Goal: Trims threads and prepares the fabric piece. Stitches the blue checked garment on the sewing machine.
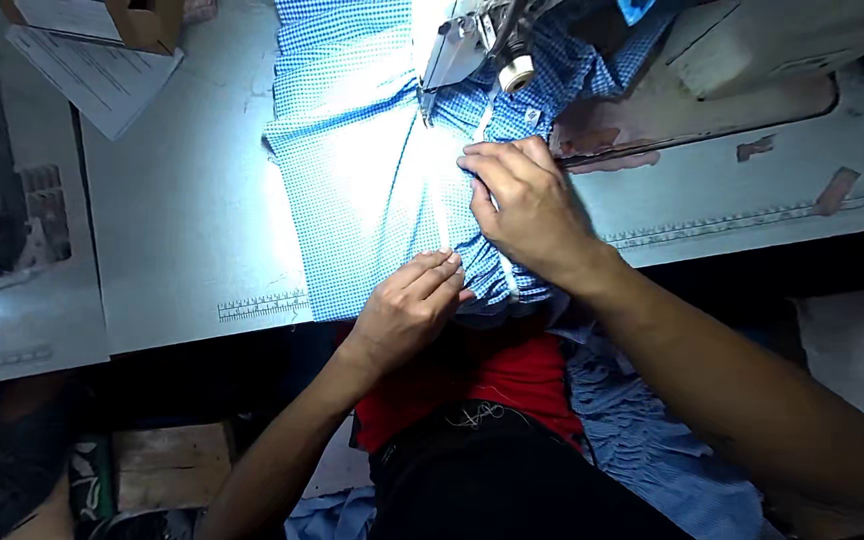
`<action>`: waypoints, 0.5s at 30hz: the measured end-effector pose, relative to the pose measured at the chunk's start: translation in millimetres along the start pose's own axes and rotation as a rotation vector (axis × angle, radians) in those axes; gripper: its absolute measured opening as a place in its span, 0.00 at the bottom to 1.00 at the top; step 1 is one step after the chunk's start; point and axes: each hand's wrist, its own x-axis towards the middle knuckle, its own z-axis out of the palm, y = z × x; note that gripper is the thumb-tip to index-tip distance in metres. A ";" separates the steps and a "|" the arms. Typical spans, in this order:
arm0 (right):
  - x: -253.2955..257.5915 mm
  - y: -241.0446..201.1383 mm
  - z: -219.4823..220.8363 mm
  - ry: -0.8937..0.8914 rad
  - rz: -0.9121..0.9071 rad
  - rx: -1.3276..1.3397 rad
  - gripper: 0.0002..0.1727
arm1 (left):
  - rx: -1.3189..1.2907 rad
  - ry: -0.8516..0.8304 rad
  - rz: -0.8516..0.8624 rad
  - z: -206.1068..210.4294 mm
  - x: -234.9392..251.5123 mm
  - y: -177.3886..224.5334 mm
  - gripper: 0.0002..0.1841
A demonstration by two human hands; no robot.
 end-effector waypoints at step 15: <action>11.3 9.9 -6.7 -0.038 -0.070 -0.039 0.18 | 0.012 -0.065 -0.039 -7.1 15.8 -9.3 0.15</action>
